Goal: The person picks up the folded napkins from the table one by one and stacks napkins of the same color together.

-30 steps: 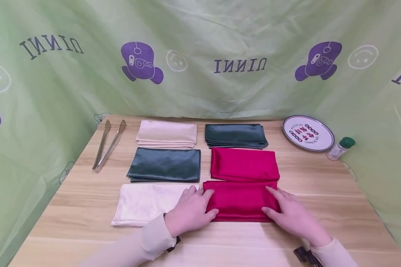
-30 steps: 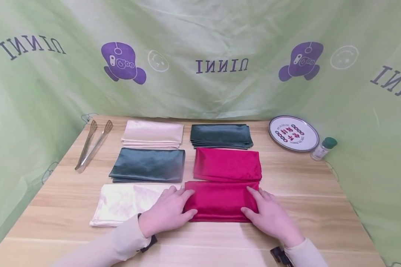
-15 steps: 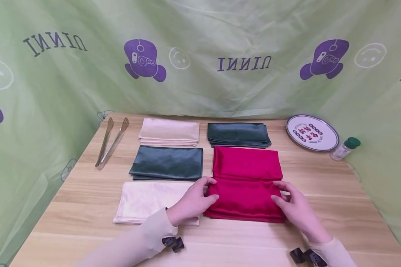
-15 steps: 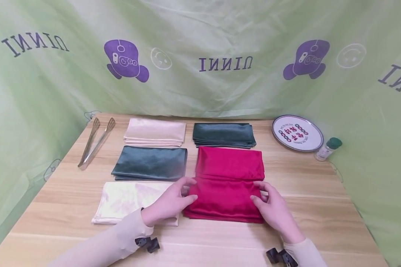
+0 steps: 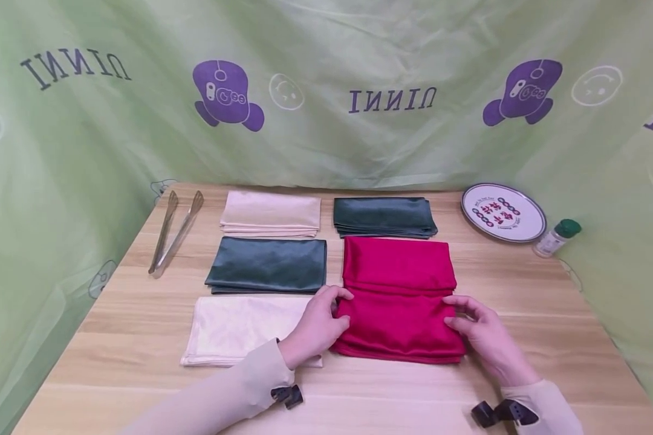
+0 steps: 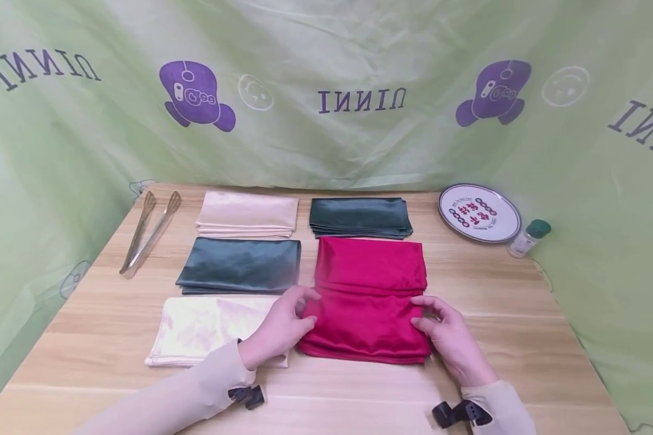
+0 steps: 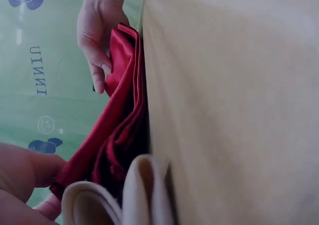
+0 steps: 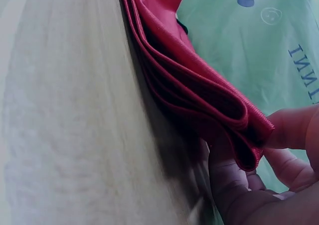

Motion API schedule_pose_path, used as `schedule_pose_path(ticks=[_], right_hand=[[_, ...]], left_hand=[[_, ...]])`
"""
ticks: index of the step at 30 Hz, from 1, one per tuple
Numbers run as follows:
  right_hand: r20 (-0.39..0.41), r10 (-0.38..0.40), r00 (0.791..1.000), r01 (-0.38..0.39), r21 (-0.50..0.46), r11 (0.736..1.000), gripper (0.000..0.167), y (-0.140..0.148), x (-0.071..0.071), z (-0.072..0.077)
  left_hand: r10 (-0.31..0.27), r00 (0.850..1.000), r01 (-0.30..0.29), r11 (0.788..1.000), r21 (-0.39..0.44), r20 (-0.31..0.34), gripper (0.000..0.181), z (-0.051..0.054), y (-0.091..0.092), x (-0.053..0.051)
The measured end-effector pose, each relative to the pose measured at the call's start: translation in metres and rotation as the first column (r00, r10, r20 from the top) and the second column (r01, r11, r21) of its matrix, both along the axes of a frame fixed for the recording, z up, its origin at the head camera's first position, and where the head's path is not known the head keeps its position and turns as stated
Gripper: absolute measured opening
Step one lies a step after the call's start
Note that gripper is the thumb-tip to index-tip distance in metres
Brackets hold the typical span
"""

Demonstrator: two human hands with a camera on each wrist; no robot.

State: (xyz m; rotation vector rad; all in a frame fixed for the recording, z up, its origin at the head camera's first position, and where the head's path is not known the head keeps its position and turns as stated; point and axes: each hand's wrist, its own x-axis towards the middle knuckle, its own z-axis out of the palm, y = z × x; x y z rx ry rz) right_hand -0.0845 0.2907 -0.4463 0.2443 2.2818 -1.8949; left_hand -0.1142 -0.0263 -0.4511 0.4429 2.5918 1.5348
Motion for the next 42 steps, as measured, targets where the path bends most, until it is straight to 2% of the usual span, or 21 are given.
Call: schedule_pose_path(ticks=[3,9,13,18,25,30,36,42], right_hand=[[0.005,-0.003,1.0,0.003,-0.061,0.998,0.039,-0.001,0.002,0.001],[-0.009,0.001,1.0,-0.003,-0.144,0.99,0.034,-0.001,0.003,0.008],[-0.031,0.005,0.999,-0.011,-0.185,0.983,0.032,-0.001,0.0,0.015],[-0.068,-0.018,0.997,0.002,-0.221,0.975,0.031,0.001,-0.008,0.024],[-0.106,-0.044,0.993,0.014,-0.267,0.964,0.03,0.002,-0.026,0.029],[-0.109,-0.066,0.992,0.032,-0.289,0.957,0.031,0.005,-0.047,0.033],[-0.084,-0.086,0.993,0.068,-0.193,0.979,0.035,0.009,-0.074,0.032],[-0.074,-0.098,0.992,0.094,-0.062,0.994,0.038,0.015,-0.093,0.025]], left_hand=[[0.02,0.999,-0.021,0.999,0.049,0.033,0.032,0.0,-0.002,0.001],[-0.004,0.999,-0.004,0.987,0.161,0.046,0.029,0.006,-0.007,-0.001],[-0.011,0.999,-0.001,0.966,0.259,0.044,0.028,0.012,-0.011,-0.009],[0.016,0.999,-0.031,0.937,0.347,0.047,0.029,0.015,-0.015,-0.023],[0.041,0.998,-0.056,0.938,0.342,0.051,0.025,0.022,-0.012,-0.047],[0.066,0.997,-0.071,0.941,0.331,0.024,0.022,0.026,-0.004,-0.071],[0.094,0.996,-0.091,0.938,0.334,0.006,0.022,0.025,0.007,-0.099],[0.083,0.996,-0.072,0.953,0.295,-0.023,0.021,0.02,0.017,-0.115]])
